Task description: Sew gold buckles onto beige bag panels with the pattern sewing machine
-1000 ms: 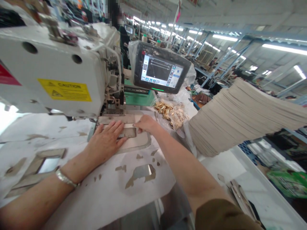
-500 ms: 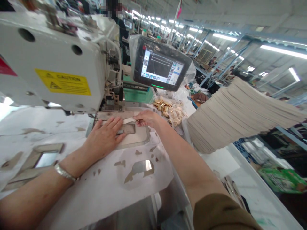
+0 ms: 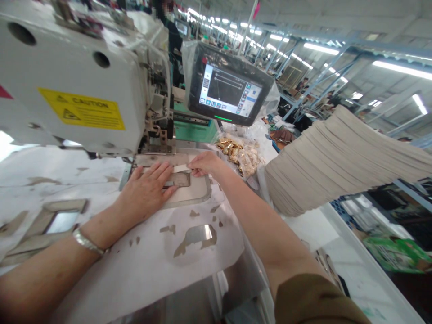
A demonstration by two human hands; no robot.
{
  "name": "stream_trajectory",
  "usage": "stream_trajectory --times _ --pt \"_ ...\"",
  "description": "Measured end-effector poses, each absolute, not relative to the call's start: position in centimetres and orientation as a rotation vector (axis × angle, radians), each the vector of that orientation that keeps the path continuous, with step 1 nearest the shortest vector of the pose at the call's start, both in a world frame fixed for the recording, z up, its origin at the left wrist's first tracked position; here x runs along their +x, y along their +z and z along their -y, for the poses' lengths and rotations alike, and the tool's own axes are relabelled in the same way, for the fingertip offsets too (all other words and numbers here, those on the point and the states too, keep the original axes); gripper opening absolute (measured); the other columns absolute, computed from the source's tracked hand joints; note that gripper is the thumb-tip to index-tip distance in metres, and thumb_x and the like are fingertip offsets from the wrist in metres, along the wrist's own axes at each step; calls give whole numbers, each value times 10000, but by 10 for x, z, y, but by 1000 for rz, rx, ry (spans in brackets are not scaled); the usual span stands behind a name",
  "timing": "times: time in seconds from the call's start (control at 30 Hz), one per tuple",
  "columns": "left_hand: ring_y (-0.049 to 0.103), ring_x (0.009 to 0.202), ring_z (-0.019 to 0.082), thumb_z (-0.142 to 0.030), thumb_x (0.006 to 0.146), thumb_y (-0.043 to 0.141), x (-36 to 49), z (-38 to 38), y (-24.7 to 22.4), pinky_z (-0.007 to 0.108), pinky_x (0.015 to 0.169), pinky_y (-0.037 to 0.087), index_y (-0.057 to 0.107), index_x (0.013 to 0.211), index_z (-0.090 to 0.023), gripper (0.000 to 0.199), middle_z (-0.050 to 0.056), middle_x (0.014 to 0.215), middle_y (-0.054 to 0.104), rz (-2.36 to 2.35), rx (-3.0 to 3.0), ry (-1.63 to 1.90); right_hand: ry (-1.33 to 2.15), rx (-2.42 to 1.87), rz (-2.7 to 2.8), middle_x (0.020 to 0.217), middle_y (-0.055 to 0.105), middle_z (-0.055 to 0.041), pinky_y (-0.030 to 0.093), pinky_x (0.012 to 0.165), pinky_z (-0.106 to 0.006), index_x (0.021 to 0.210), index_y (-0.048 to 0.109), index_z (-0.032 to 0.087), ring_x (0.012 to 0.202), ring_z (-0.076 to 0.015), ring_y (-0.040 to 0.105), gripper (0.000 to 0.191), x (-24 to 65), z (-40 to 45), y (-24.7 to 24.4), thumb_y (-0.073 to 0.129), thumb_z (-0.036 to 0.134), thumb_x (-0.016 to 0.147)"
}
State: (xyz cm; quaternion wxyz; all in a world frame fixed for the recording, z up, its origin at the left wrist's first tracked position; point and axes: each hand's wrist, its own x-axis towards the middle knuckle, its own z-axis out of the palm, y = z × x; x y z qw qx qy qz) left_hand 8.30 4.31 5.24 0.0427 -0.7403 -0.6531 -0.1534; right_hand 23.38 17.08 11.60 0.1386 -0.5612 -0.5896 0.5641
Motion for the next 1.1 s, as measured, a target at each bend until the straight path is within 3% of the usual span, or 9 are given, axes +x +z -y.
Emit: stream_trajectory --times 0.2,0.53,1.1 --pt "379 1407 358 -408 949 373 83 -43 52 625 1132 238 459 1423 -91 576 176 1503 443 1996 -2281 -519 1510 -1657 1738 435 590 1 514 427 -151 606 602 105 419 -98 588 232 227 -165 125 672 -32 780" --pt "378 1408 335 -416 957 372 83 -42 52 598 1138 234 436 1436 -102 577 156 1511 439 2006 -2265 -500 1739 -1645 1599 464 599 7 458 397 -119 692 597 109 443 -105 623 194 228 -173 121 561 -49 800" --pt "386 1404 347 -401 952 367 84 -43 54 614 1122 258 456 1420 -81 574 173 1502 445 1995 -2268 -481 1703 -1658 1672 480 604 8 549 510 -159 697 576 112 462 -88 610 217 232 -173 114 581 -51 841"
